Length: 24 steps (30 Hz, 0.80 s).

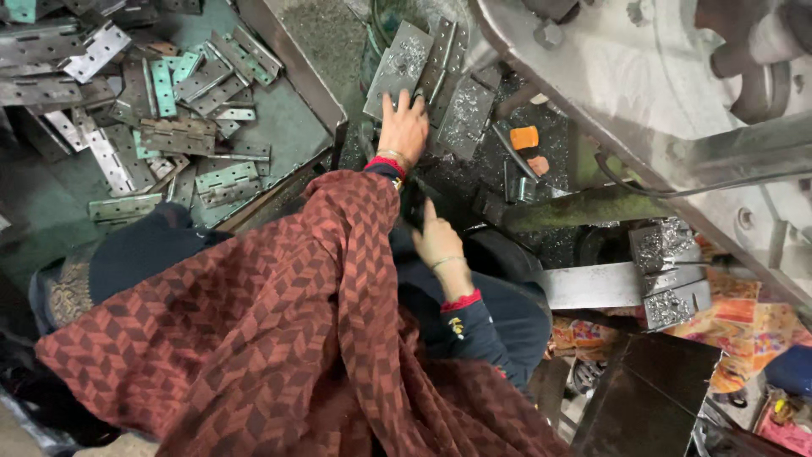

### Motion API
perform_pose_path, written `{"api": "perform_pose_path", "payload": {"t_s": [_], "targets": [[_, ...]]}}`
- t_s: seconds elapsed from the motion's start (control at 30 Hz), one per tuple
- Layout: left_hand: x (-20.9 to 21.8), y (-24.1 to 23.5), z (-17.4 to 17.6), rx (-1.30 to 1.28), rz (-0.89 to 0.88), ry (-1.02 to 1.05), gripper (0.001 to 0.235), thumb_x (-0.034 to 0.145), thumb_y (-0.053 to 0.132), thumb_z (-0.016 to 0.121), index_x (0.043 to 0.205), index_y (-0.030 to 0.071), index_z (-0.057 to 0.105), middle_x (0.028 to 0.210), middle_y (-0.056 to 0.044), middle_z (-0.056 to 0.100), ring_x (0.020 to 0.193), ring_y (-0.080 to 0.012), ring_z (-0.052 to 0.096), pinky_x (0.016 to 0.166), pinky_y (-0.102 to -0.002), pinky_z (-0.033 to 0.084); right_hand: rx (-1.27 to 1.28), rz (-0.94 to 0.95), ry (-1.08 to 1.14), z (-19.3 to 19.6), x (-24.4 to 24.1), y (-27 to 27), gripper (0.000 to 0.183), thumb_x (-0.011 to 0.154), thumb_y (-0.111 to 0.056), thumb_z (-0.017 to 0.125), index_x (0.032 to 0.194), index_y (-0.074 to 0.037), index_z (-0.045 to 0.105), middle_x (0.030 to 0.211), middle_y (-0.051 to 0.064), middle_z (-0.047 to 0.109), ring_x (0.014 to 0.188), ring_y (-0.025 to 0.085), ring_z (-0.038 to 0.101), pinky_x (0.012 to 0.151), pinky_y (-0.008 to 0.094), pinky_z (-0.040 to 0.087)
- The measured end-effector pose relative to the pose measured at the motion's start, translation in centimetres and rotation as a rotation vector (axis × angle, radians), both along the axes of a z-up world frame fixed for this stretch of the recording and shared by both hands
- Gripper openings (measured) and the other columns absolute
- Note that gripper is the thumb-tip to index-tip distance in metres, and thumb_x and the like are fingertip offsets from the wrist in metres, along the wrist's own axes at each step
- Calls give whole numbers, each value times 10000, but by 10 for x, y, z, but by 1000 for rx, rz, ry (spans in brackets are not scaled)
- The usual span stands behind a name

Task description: The person positions metal plates one by one under a drill press, lowers the drill to create a hole, and then places the finished plates into a tray.

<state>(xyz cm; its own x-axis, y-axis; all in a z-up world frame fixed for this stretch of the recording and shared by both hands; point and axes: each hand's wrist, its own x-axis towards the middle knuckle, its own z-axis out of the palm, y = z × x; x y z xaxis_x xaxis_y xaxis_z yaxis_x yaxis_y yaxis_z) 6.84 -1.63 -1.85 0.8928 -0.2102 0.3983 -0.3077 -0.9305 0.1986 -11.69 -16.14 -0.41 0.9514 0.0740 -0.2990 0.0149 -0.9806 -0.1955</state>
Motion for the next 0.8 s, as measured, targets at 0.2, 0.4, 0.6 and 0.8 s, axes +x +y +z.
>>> {"api": "perform_pose_path", "payload": {"t_s": [0.2, 0.4, 0.6, 0.8], "targets": [[4, 4, -3, 3, 10, -54, 331, 970, 243, 527, 1141, 98, 770, 1384, -72, 611, 1376, -376, 397, 1122, -711, 253, 264, -147, -143, -37, -46, 22, 858, 909, -311, 679, 1608, -167, 202, 1159, 258, 683, 948, 477, 678, 784, 557, 565], [26, 0, -11, -12, 2, -5, 325, 980, 257, 517, 1121, 111, 771, 1395, -65, 615, 1405, -382, 375, 1139, -726, 217, 57, -70, 12, -7, -16, 0, 861, 920, -362, 653, 1616, -157, 190, 1146, 263, 682, 988, 455, 692, 827, 558, 569], [57, -14, -20, -14, 50, -9, 378, 1032, 265, 480, 1198, 63, 752, 1410, -54, 608, 1418, -378, 366, 1152, -720, 213, 60, -64, 46, -37, -12, -1, 914, 898, -359, 662, 1615, -140, 141, 1095, 263, 669, 956, 460, 679, 809, 566, 560], [19, 7, 3, 7, -16, 38, 377, 988, 260, 496, 1191, 74, 753, 1461, -60, 577, 1453, -396, 324, 1132, -737, 204, 161, -122, -106, -51, -36, 8, 872, 919, -334, 657, 1632, -164, 184, 1119, 252, 673, 907, 462, 692, 778, 534, 579]]}}
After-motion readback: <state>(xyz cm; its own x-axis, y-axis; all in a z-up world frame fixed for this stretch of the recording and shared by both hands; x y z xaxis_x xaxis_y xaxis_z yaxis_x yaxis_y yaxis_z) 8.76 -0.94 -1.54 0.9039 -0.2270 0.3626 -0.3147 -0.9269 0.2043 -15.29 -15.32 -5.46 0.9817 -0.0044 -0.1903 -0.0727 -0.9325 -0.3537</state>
